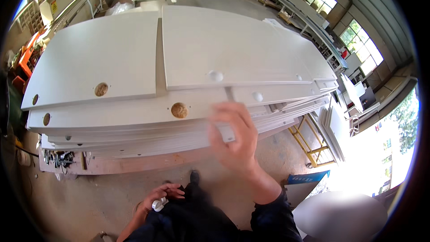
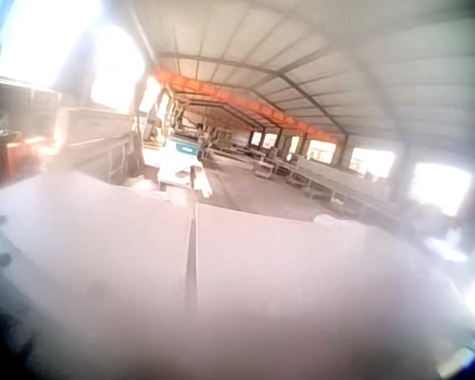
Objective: The person uses a hammer to tap small wooden dowels into pre-drilled holes on stacked white cabinet panels. They then apply adhesive from a caulking gun into the holes and insert white plastic plugs to cover them. Finally, they lift a panel and place it onto a workbench.
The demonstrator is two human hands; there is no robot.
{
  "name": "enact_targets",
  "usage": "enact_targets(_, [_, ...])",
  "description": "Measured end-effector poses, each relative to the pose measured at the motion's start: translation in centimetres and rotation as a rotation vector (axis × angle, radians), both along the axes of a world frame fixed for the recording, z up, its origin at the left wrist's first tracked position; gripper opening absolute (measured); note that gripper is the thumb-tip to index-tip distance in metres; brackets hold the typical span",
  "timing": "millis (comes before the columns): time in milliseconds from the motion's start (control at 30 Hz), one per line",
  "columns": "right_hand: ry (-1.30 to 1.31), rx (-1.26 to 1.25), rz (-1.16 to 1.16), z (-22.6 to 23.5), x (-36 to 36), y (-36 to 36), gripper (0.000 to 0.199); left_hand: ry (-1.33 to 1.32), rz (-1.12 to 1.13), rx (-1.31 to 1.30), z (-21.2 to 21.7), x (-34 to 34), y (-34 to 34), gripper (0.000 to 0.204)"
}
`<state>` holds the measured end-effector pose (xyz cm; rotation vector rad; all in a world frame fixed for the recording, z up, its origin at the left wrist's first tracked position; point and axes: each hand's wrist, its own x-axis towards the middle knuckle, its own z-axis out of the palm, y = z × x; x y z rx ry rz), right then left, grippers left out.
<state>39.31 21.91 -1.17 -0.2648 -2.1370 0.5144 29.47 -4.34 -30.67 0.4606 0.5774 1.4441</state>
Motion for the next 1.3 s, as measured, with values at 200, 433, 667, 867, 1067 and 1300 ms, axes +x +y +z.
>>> enact_targets(200, [-0.808,-0.809,0.404,-13.2,3.3,-11.6,0.030,-0.113,0.001,-0.273,-3.4,2.7,-5.0,0.070])
enact_targets(433, [-0.822,-0.678,0.389,-18.8,5.1,-14.4,0.030,-0.096,-0.022,-0.244,1.6,2.3,-3.6,0.078])
enact_targets(667, [-0.691,-0.834,0.548,-14.8,4.4,-8.1,0.023,0.024,-0.005,-0.266,2.2,2.1,-3.6,0.073])
enact_targets(867, [-0.095,-0.229,0.361,-1.8,0.4,-0.3,0.025,-0.085,0.205,-0.211,-1.9,2.3,-5.9,0.060])
enact_targets(1067, [-0.048,-0.116,0.183,-1.5,-3.6,1.3,0.023,0.080,0.196,-0.261,-2.0,-0.5,-4.6,0.053])
enact_targets(1300, [-0.193,0.102,-0.038,-2.1,-4.4,-1.0,0.026,0.084,0.230,-0.277,-2.4,-5.1,-7.1,0.051])
